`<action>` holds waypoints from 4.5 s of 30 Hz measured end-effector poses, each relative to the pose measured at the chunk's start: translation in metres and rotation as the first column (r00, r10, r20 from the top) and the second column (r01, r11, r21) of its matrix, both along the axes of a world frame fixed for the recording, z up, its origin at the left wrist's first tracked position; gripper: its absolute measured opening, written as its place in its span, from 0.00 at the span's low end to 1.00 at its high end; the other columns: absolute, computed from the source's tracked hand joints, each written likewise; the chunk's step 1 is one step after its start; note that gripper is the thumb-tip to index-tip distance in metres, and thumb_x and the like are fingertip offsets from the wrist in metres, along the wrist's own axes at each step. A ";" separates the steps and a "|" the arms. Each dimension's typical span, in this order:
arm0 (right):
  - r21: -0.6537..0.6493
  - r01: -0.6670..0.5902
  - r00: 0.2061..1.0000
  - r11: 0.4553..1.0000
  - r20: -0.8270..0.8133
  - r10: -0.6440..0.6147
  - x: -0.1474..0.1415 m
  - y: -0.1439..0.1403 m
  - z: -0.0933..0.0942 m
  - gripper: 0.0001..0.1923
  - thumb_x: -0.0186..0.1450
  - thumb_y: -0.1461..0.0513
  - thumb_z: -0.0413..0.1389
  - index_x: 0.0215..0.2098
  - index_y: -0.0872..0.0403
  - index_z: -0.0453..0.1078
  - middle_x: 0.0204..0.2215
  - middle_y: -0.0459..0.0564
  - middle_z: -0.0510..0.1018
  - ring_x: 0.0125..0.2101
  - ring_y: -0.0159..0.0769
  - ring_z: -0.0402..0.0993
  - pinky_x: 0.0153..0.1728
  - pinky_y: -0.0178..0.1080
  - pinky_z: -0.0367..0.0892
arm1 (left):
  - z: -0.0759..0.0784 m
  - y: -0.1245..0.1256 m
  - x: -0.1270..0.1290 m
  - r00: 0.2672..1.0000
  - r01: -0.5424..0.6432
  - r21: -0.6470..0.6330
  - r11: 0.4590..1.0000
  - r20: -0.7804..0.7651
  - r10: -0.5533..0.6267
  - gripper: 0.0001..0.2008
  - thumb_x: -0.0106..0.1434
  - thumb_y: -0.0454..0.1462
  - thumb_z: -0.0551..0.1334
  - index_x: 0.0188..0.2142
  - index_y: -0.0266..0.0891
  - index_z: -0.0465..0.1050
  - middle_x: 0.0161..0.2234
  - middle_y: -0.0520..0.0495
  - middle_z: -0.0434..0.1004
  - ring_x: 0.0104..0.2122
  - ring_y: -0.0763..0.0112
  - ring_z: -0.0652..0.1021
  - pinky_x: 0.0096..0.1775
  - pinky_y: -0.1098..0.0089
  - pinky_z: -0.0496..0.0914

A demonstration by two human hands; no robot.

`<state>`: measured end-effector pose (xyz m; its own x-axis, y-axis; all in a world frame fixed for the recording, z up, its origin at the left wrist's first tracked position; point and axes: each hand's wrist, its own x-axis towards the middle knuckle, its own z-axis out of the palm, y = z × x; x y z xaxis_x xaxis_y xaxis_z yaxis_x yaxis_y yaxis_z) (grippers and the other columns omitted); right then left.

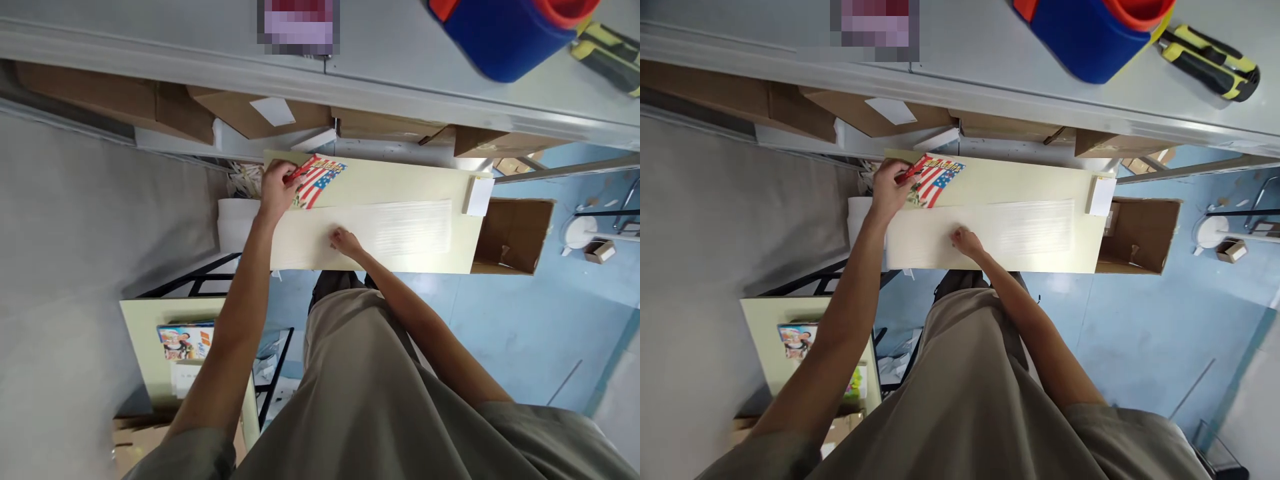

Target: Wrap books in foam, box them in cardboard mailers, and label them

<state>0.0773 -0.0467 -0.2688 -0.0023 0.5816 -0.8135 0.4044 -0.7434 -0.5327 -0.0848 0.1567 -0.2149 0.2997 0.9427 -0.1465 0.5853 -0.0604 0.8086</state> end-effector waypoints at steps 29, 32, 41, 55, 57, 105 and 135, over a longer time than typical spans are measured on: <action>0.384 0.226 0.938 0.895 0.162 -0.306 0.277 -0.157 -0.033 0.17 0.77 0.47 0.55 0.47 0.50 0.76 0.46 0.59 0.88 0.44 0.49 0.83 0.50 0.49 0.78 | -0.104 -0.263 0.242 0.847 -0.428 -0.546 0.720 0.034 0.530 0.09 0.70 0.43 0.69 0.44 0.41 0.79 0.44 0.45 0.87 0.43 0.61 0.84 0.48 0.64 0.76; 0.352 0.207 0.936 0.913 0.202 -0.289 0.277 -0.154 -0.032 0.14 0.79 0.50 0.53 0.46 0.49 0.75 0.44 0.58 0.88 0.43 0.48 0.83 0.48 0.48 0.78 | -0.105 -0.261 0.239 0.840 -0.469 -0.506 0.724 -0.001 0.543 0.07 0.72 0.40 0.67 0.46 0.41 0.79 0.45 0.45 0.86 0.43 0.61 0.83 0.48 0.63 0.76; 0.393 0.267 0.767 0.880 0.467 -0.441 0.315 -0.155 -0.016 0.19 0.78 0.50 0.57 0.58 0.52 0.70 0.56 0.65 0.81 0.52 0.53 0.80 0.52 0.53 0.78 | -0.101 -0.260 0.236 0.860 -0.447 -0.512 0.733 -0.020 0.511 0.06 0.76 0.42 0.66 0.47 0.43 0.77 0.46 0.43 0.84 0.45 0.59 0.82 0.48 0.62 0.75; 0.317 0.323 0.734 0.892 0.511 -0.447 0.325 -0.150 -0.014 0.10 0.73 0.53 0.61 0.41 0.50 0.69 0.41 0.58 0.84 0.41 0.47 0.80 0.50 0.48 0.75 | -0.081 -0.248 0.230 0.922 -0.386 -0.414 0.824 -0.163 0.350 0.06 0.75 0.37 0.63 0.46 0.42 0.80 0.49 0.39 0.87 0.49 0.52 0.84 0.55 0.56 0.76; 0.305 0.298 0.744 0.905 0.519 -0.420 0.324 -0.149 -0.011 0.09 0.73 0.54 0.58 0.36 0.49 0.68 0.39 0.58 0.83 0.40 0.48 0.79 0.50 0.49 0.76 | -0.081 -0.246 0.227 0.927 -0.374 -0.410 0.832 -0.184 0.326 0.06 0.75 0.37 0.64 0.45 0.42 0.81 0.48 0.39 0.88 0.48 0.51 0.84 0.56 0.55 0.75; 0.281 0.132 0.963 0.951 0.191 -0.190 0.249 -0.099 0.014 0.10 0.69 0.53 0.60 0.39 0.50 0.74 0.37 0.53 0.86 0.38 0.47 0.85 0.44 0.49 0.80 | -0.025 -0.331 0.262 0.987 0.039 -0.167 0.985 -0.148 -0.065 0.21 0.69 0.39 0.74 0.58 0.39 0.74 0.58 0.27 0.75 0.64 0.36 0.77 0.61 0.46 0.76; 0.354 -0.781 0.619 0.515 0.329 0.713 0.119 0.114 -0.014 0.22 0.71 0.59 0.68 0.61 0.54 0.76 0.54 0.58 0.84 0.54 0.52 0.79 0.57 0.49 0.75 | -0.066 -0.331 0.121 0.321 -0.583 -0.779 0.233 0.042 0.946 0.07 0.75 0.37 0.66 0.51 0.44 0.73 0.44 0.45 0.86 0.47 0.66 0.89 0.56 0.62 0.84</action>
